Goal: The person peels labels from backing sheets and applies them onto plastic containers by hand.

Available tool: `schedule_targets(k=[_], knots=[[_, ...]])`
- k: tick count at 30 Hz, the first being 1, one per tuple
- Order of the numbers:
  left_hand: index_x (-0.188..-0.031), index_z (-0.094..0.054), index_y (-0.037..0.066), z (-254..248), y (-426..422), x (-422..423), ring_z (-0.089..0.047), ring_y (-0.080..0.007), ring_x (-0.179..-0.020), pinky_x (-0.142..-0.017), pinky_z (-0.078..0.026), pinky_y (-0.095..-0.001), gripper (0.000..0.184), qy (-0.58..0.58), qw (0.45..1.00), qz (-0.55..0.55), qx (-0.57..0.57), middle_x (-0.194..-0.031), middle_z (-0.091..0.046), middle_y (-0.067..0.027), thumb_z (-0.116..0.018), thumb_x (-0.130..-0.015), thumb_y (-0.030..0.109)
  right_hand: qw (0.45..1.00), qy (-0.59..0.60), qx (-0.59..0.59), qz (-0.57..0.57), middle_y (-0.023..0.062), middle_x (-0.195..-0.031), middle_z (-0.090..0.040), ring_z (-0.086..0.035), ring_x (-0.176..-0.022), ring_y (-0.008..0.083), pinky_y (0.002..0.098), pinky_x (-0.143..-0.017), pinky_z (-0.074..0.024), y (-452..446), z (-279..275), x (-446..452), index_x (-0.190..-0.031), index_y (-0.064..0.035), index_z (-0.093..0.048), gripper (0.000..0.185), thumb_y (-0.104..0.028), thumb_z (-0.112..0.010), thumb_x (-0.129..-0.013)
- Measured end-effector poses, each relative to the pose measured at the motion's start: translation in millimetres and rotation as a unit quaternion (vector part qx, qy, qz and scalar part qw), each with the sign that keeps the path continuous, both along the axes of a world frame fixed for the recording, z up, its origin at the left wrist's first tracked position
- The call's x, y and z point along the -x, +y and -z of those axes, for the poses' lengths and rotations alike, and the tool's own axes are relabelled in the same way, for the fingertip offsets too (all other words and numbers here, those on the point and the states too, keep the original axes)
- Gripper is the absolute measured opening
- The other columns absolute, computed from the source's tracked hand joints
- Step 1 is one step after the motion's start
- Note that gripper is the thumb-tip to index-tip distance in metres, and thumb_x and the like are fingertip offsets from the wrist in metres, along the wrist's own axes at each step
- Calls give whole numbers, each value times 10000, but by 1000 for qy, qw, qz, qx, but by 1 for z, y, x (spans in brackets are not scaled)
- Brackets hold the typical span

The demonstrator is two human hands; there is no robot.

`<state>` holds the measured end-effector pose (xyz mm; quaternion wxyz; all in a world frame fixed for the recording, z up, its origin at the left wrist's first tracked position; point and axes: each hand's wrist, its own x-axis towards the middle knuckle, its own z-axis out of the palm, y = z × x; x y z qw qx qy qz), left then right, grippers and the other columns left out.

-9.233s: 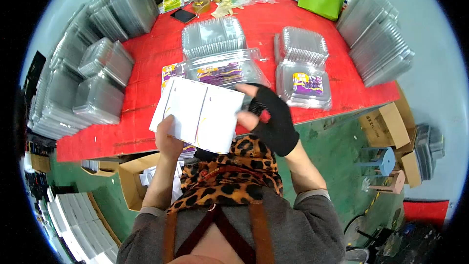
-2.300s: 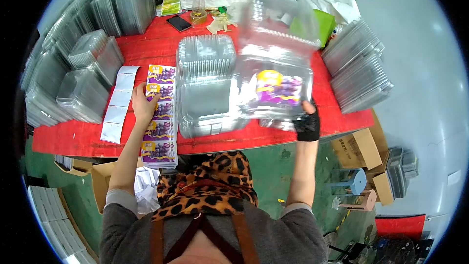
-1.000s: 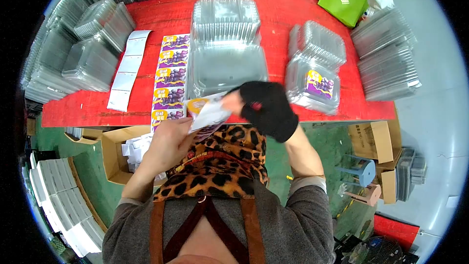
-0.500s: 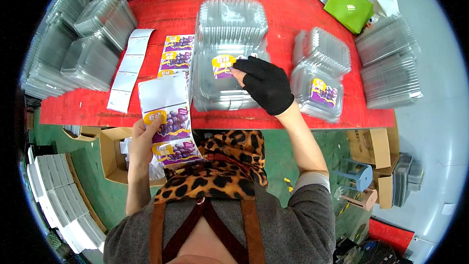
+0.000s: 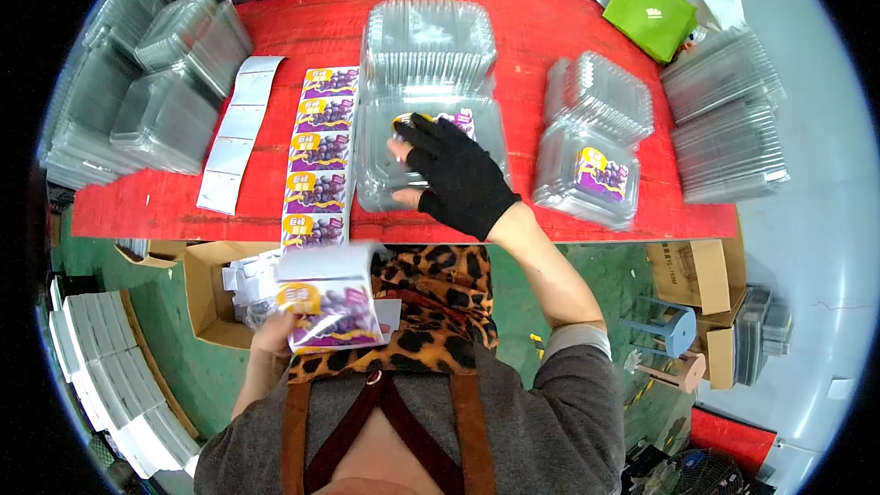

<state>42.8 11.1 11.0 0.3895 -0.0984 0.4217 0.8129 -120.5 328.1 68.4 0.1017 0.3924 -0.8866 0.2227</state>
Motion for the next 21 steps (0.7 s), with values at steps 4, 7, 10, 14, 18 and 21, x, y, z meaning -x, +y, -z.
schedule_targets(k=[4, 7, 10, 14, 18, 21], knots=[[-1476, -350, -18, -1, -6, -3, -432, -228, -1330, -1109, -344, -377, 814, 210, 968, 76, -112, -1433, -480, -132, -786, -792, 47, 991, -16, -22, 129, 213, -1433, -480, -426, -1359, 370, 446, -1138, -328, 24, 6, 1, -1371, -32, -500, 611, -335, -693, -877], [-1258, -580, 9, -11, 11, 0, -578, -130, -1089, -931, -487, -320, 374, 265, 959, 19, 96, -1198, -647, -46, -676, -897, 18, 971, 32, 2, 238, 290, -1332, -539, -495, -1276, 426, 473, -1056, -411, 42, 6, -4, -1223, 30, -597, 532, -364, -685, -877], [-1222, -580, -21, -27, 33, 16, -616, -100, -970, -851, -518, -277, 281, 238, 953, -31, 185, -1102, -678, -42, -621, -955, 57, 965, 78, 58, 245, 232, -1307, -582, -531, -1243, 411, 462, -1030, -434, 34, -14, -20, -1189, -20, -639, 374, -240, -682, -889], [-1218, -568, -36, -49, 57, 33, -615, -95, -969, -847, -519, -272, 265, 248, 952, -75, 165, -1095, -674, -54, -595, -973, 61, 987, 51, 144, 52, 171, -1237, -640, -605, -1156, 364, 451, -999, -468, 7, -46, -55, -1178, -75, -675, 376, -164, -744, -819], [-1168, -596, -22, -72, 73, 40, -638, -134, -906, -793, -512, -292, 221, 334, 921, -40, 195, -1024, -689, -87, -589, -973, 82, 996, 27, 70, -50, 142, -1228, -643, -618, -1122, 332, 448, -993, -479, -23, -52, -75, -1169, -68, -674, 452, -224, -780, -759], [-1121, -631, 0, -75, 75, 48, -672, -297, -882, -760, -504, -378, 200, 466, 829, 31, 307, -978, -677, -212, -602, -938, 78, 997, 35, 60, -42, 109, -1071, -702, -669, -957, 308, 411, -825, -542, -23, -39, -77, -1131, -75, -696, 424, -179, -800, -733]])
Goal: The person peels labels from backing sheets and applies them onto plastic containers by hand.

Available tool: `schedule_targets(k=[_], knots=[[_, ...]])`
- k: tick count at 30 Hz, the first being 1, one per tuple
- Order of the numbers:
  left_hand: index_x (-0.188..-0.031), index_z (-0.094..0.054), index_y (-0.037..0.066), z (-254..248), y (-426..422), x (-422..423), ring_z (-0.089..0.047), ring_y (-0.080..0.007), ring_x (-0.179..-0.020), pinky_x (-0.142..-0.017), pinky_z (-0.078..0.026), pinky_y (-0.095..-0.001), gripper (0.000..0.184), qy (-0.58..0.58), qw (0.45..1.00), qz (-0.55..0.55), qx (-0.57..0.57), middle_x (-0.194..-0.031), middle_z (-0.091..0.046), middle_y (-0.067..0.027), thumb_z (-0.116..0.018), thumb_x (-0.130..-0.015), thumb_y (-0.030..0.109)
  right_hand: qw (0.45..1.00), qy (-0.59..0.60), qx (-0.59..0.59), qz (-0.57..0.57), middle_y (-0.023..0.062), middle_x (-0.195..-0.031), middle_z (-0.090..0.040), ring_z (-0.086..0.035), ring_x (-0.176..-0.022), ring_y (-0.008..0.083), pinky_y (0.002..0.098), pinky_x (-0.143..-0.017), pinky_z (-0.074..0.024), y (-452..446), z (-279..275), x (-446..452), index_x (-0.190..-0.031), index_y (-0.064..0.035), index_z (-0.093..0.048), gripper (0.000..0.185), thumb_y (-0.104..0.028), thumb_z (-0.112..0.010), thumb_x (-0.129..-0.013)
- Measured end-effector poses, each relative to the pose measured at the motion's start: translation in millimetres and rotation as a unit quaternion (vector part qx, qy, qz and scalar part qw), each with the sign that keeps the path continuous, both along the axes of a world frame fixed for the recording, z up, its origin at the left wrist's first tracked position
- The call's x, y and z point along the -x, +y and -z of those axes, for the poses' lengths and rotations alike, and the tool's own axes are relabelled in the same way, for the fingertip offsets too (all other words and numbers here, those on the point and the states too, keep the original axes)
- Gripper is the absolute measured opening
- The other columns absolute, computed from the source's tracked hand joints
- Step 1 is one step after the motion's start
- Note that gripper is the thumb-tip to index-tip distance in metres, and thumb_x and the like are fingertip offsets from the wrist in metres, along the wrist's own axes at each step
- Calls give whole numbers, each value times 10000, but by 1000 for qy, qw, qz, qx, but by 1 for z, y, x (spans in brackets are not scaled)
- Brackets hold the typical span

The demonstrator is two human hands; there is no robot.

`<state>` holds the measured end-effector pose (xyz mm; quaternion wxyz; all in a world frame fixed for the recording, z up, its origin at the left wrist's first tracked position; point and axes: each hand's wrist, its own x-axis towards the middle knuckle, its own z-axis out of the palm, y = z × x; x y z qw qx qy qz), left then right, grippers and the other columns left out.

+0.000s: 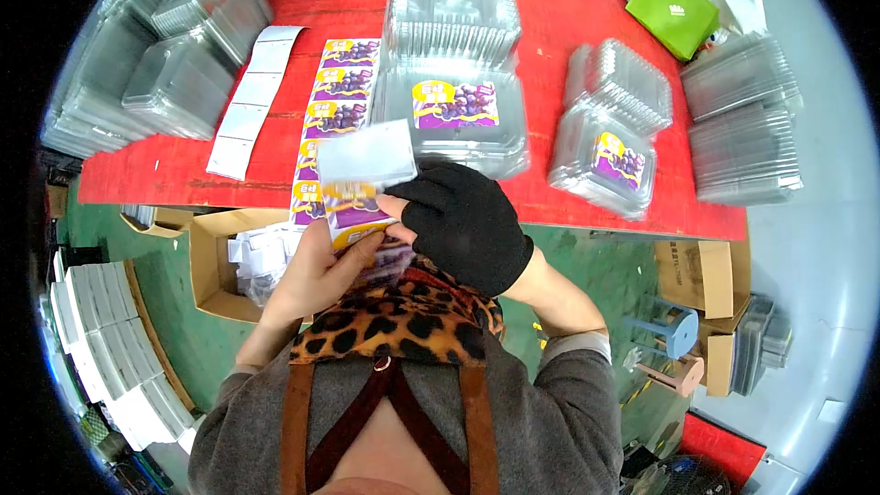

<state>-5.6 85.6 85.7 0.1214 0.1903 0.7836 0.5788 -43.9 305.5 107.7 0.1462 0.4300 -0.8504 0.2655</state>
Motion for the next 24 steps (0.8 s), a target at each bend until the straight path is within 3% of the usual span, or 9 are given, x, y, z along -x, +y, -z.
schedule_targets(k=[3, 4, 7, 9, 10, 13, 15, 18, 24], knots=[[-1129, -642, 31, -9, 1, -1, -642, -374, -959, -809, -496, -419, 218, 129, 986, -1, 109, -1029, -675, -178, -613, -915, 55, 999, -41, 26, -23, 92, -958, -721, -680, -825, 285, 388, -708, -538, 6, 0, 2, -1112, -87, -717, 388, -144, -802, -737], [-1106, -648, 23, -3, -2, -1, -595, -452, -955, -804, -492, -450, 221, 135, 985, 21, 110, -1039, -654, -223, -618, -888, 45, 997, -64, 35, -32, 97, -949, -720, -680, -819, 282, 385, -701, -535, 9, 0, 2, -1102, -87, -723, 371, -141, -798, -742], [-1083, -662, 17, -5, -8, 3, -597, -456, -924, -777, -504, -448, 213, 106, 943, 106, 297, -1023, -654, -227, -623, -874, 38, 987, -141, 70, -25, 116, -907, -716, -681, -793, 292, 390, -680, -532, 23, 7, 3, -1042, -80, -733, 264, -147, -760, -788], [-1083, -661, -1, -9, -10, 9, -631, -403, -868, -740, -513, -420, 204, 156, 950, 108, 248, -970, -663, -210, -627, -887, 44, 979, -187, 79, 24, 121, -912, -723, -692, -812, 288, 377, -707, -542, 34, -2, 6, -994, -68, -749, 189, -120, -732, -813], [-1083, -661, -10, -9, -12, 12, -648, -377, -841, -722, -517, -406, 200, 182, 952, 109, 223, -944, -667, -201, -629, -894, 46, 956, -240, 157, 68, 111, -900, -734, -706, -809, 230, 335, -723, -546, 45, 3, 8, -988, -55, -749, 170, -102, -716, -829], [-1089, -667, -2, -8, -17, 17, -716, -265, -856, -731, -552, -355, 196, 67, 994, -19, 87, -982, -707, -183, -579, -916, 27, 863, -224, 360, 275, -11, -793, -668, -596, -707, 89, 260, -659, -490, 89, 9, 24, -904, -17, -717, 85, -97, -716, -874], [-1149, -648, -1, 23, -29, 31, -683, -130, -878, -774, -542, -276, 233, -153, 976, -142, -53, -977, -718, -91, -583, -995, 161, 790, -296, 477, 247, -2, -864, -656, -589, -806, 74, 230, -733, -459, 113, 14, 43, -956, -4, -695, 184, -180, -698, -904], [-1162, -643, 1, 36, -28, 56, -681, -126, -901, -782, -546, -284, 263, -226, 929, -203, -211, -1019, -709, -80, -605, -986, 193, 706, -378, 535, 270, 18, -929, -677, -606, -841, 92, 229, -746, -469, 130, 62, 60, -1039, 25, -683, 285, -235, -680, -921], [-1202, -619, 7, 43, -18, 60, -670, -125, -937, -782, -544, -279, 289, -250, 914, -197, -253, -1071, -697, -73, -612, -979, 190, 724, -431, 465, 271, 93, -1042, -702, -640, -954, 151, 288, -862, -481, 117, 56, 40, -1185, 53, -654, 502, -377, -646, -926]])
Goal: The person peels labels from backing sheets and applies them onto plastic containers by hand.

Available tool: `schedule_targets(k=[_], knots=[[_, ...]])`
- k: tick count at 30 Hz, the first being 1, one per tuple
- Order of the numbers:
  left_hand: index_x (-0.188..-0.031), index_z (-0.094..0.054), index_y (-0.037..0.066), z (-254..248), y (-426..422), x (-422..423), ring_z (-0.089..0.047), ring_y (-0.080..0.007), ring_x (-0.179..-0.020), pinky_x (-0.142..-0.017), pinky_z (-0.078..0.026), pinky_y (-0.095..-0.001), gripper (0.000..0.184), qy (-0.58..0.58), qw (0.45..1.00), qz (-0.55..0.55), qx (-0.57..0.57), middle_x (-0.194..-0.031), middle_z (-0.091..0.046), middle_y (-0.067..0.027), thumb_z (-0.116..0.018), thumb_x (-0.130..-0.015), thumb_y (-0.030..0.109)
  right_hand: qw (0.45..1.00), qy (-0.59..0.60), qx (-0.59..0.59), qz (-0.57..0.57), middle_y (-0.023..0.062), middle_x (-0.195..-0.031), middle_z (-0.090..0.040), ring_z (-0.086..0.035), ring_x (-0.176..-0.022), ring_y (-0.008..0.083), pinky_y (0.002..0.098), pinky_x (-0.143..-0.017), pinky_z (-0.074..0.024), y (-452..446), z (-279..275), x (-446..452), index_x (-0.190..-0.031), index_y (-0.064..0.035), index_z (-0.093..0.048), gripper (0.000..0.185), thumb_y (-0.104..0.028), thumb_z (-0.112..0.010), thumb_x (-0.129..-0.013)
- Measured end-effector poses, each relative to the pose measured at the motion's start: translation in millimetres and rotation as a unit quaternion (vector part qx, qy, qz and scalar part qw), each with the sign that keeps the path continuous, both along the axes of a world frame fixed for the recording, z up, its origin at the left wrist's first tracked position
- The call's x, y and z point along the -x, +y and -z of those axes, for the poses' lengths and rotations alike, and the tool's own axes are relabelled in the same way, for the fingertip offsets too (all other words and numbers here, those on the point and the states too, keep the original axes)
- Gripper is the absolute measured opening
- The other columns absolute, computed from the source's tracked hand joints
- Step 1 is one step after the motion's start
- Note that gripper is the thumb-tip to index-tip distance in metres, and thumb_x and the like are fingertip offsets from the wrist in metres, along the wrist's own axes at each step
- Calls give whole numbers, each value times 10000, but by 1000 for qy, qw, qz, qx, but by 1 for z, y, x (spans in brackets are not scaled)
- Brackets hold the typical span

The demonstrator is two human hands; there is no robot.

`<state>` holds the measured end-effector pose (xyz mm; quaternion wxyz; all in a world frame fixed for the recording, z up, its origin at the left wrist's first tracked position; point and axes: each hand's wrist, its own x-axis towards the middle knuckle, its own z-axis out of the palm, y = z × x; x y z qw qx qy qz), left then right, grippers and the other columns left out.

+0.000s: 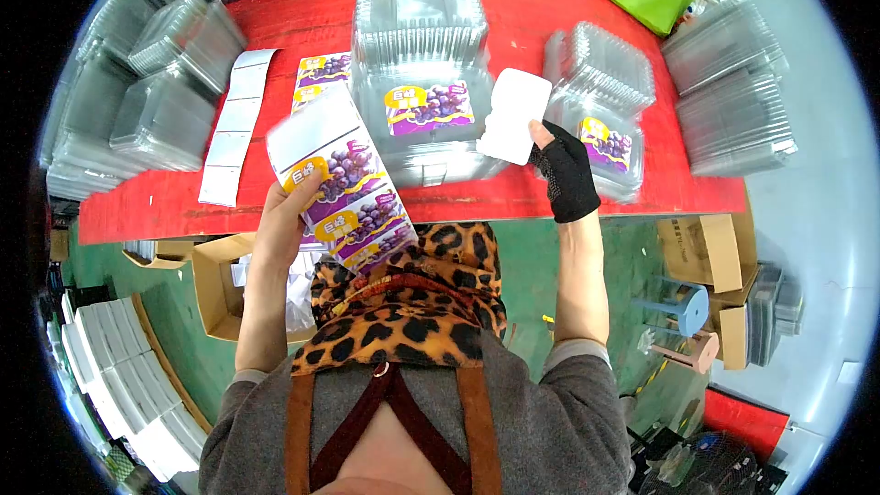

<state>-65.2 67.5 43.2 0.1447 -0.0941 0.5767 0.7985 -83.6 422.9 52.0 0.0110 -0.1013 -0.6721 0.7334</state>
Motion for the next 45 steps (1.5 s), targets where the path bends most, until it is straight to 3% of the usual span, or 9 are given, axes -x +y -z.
schedule_targets(k=[9, 14, 15, 17, 19, 21, 33, 39, 45], knots=[[-1220, -603, 2, -16, 2, -6, -657, -125, -974, -814, -529, -271, 301, 64, 996, 25, 57, -1102, -685, -69, -609, -980, 182, 993, 113, -13, 35, 86, -1083, -680, -612, -998, 144, 294, -914, -452, 0, -4, 0, -1171, 51, -650, 390, -261, -642, -936], [-1356, -473, -41, -22, -22, 15, -631, -250, -1133, -986, -499, -394, 413, 27, 965, 34, -257, -1265, -622, -165, -508, -1003, 169, 943, 329, -42, -29, 146, -1039, -712, -674, -945, 225, 379, -858, -524, 2, -23, -27, -1039, 52, -698, 228, -106, -702, -874], [-1374, -451, -52, -25, -25, 22, -611, -277, -1177, -1025, -477, -428, 436, 29, 941, 55, -332, -1295, -605, -190, -484, -1011, 186, 887, 414, -100, -178, 158, -1007, -723, -695, -914, 258, 376, -815, -546, 2, -33, -18, -1047, 7, -714, 215, -88, -714, -855], [-1462, -335, -46, -40, -19, 30, -483, -381, -1315, -1081, -427, -482, 522, 32, 913, 93, -395, -1434, -462, -256, -434, -1019, 212, 829, 428, -309, -184, 151, -1014, -723, -702, -922, 294, 378, -811, -555, -17, -46, -19, -1035, -47, -731, 235, -65, -722, -801], [-1494, -278, -30, -47, -15, 36, -396, -453, -1358, -1070, -432, -531, 555, 46, 888, 136, -436, -1499, -356, -278, -415, -1020, 223, 701, 475, -516, -128, 134, -1061, -716, -694, -962, 308, 382, -822, -557, -31, -28, -6, -1070, -78, -725, 303, -77, -709, -767], [-1508, -273, 5, -49, -13, 41, -351, -483, -1373, -1013, -477, -569, 565, 64, 889, 132, -434, -1522, -301, -289, -404, -1022, 262, 647, 489, -576, -108, 134, -1162, -680, -660, -1060, 299, 394, -860, -550, -41, -13, 5, -1149, -67, -681, 359, -112, -639, -795], [-1519, -241, 2, -51, -10, 36, -351, -494, -1371, -1028, -466, -555, 602, 66, 912, 115, -388, -1528, -303, -276, -426, -1011, 267, 703, 390, -555, -217, 135, -1144, -685, -655, -1035, 342, 416, -839, -542, -68, -8, 45, -1140, -60, -676, 308, -149, -667, -846], [-1515, -238, -7, -50, -7, 32, -341, -484, -1378, -1016, -486, -541, 597, 62, 904, 109, -410, -1539, -272, -277, -421, -1014, 261, 684, 418, -529, -280, 158, -1368, -555, -489, -1309, 323, 404, -1066, -421, -97, -5, 35, -1260, -30, -601, 487, -274, -695, -850], [-1516, -237, -6, -52, -8, 22, -371, -482, -1364, -1054, -446, -538, 599, 33, 915, 79, -395, -1529, -319, -256, -434, -1013, 254, 790, 288, -535, -76, 189, -1072, -648, -604, -1012, 379, 447, -877, -485, -65, 6, 24, -1174, -13, -616, 412, -249, -696, -845]])
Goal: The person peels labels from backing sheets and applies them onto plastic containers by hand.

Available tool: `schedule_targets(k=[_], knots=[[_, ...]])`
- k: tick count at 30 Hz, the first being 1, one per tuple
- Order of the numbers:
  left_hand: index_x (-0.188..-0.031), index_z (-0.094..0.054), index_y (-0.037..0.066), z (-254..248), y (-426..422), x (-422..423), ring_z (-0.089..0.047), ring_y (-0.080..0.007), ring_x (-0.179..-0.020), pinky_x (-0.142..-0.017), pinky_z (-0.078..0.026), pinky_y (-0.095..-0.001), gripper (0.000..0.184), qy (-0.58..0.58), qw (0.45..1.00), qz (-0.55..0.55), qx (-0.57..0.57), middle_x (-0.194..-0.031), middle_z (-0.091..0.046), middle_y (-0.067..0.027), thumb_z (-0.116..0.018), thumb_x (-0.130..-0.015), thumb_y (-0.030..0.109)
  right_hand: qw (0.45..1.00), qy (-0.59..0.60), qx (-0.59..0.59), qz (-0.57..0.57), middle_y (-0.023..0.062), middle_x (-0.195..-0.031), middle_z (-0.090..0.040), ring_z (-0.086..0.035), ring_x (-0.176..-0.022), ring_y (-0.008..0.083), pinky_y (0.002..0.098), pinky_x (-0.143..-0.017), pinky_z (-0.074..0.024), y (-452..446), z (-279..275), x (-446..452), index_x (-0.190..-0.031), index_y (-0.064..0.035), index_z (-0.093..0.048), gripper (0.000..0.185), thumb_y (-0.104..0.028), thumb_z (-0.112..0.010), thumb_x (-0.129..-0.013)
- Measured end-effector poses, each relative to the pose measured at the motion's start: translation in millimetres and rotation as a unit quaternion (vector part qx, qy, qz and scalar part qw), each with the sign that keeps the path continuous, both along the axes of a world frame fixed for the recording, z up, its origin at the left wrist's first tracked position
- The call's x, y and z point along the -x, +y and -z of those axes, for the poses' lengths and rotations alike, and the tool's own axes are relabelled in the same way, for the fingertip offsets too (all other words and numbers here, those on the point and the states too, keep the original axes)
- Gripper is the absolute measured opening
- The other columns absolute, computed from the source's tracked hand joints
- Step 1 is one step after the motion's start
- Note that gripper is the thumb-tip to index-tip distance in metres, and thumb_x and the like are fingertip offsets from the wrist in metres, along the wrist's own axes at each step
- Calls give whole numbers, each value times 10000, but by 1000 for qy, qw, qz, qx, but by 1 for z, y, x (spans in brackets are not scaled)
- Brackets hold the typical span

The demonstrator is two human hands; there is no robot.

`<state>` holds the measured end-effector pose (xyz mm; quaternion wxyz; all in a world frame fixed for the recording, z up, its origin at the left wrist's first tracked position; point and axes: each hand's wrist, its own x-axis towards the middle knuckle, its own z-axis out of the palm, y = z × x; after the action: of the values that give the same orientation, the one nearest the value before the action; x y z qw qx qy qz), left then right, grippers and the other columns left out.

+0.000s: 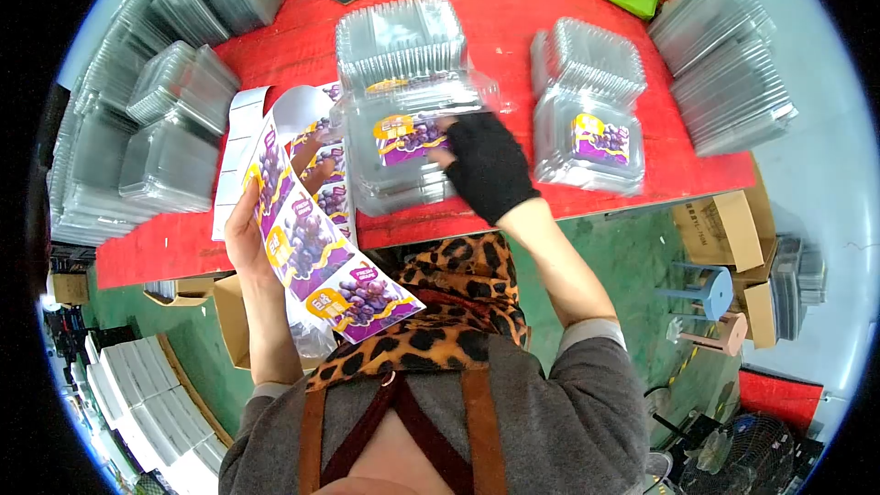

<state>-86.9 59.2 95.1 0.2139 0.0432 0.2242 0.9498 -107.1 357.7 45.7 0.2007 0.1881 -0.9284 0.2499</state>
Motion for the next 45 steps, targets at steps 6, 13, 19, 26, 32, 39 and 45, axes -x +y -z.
schedule_targets(k=[6, 13, 19, 26, 32, 39, 45], knots=[[-1511, -230, -23, 13, -3, -5, -414, -480, -1336, -1059, -445, -530, 610, 5, 1000, 15, 18, -1515, -351, -245, -446, -1010, 249, 987, -4, 68, 146, 191, -918, -642, -618, -920, 384, 434, -805, -493, 50, 19, -29, -942, 2, -679, 247, -238, -635, -905], [-1516, -231, -18, 21, -7, -13, -416, -462, -1343, -1111, -373, -543, 620, 26, 998, 24, 50, -1526, -348, -229, -459, -1004, 247, 988, -36, 79, 130, 200, -939, -650, -623, -910, 379, 411, -792, -499, 57, 19, -33, -950, -11, -701, 216, -206, -614, -921], [-1429, -392, -25, 42, -15, -18, -581, -307, -1219, -1040, -468, -431, 498, -42, 994, -10, 100, -1370, -544, -200, -508, -991, 182, 910, -179, 365, 81, 62, -855, -686, -623, -739, 189, 314, -687, -497, 68, 17, -33, -1084, -2, -707, 262, -168, -599, -912], [-1313, -514, -21, 36, 0, -22, -675, -200, -1042, -888, -550, -330, 404, -107, 958, -46, 263, -1198, -659, -136, -565, -988, 213, 848, -210, 485, 34, 28, -916, -692, -573, -734, 88, 229, -673, -463, 69, -13, -31, -1122, -5, -705, 283, -120, -590, -890], [-1335, -497, -6, 25, 20, -13, -649, -229, -1109, -919, -546, -379, 384, -83, 972, -110, 190, -1269, -626, -129, -537, -993, 165, 968, -30, 234, 87, 47, -816, -656, -599, -736, 130, 260, -685, -472, 61, -23, -37, -1041, -17, -709, 188, -39, -605, -886], [-1316, -496, -16, 24, 31, -2, -660, -231, -1078, -901, -564, -378, 380, -71, 977, -113, 164, -1210, -640, -128, -568, -960, 97, 985, 104, 138, 4, 97, -827, -647, -612, -781, 251, 328, -722, -473, 0, -76, -49, -1005, -46, -721, 188, -51, -727, -818], [-1299, -514, -15, 17, 36, 0, -660, -235, -1068, -923, -546, -400, 377, -74, 976, -108, 176, -1189, -651, -137, -575, -961, 142, 966, -166, 188, -68, 119, -709, -657, -625, -573, 167, 303, -566, -464, -51, -79, -31, -1051, -46, -692, 295, -252, -752, -849]])
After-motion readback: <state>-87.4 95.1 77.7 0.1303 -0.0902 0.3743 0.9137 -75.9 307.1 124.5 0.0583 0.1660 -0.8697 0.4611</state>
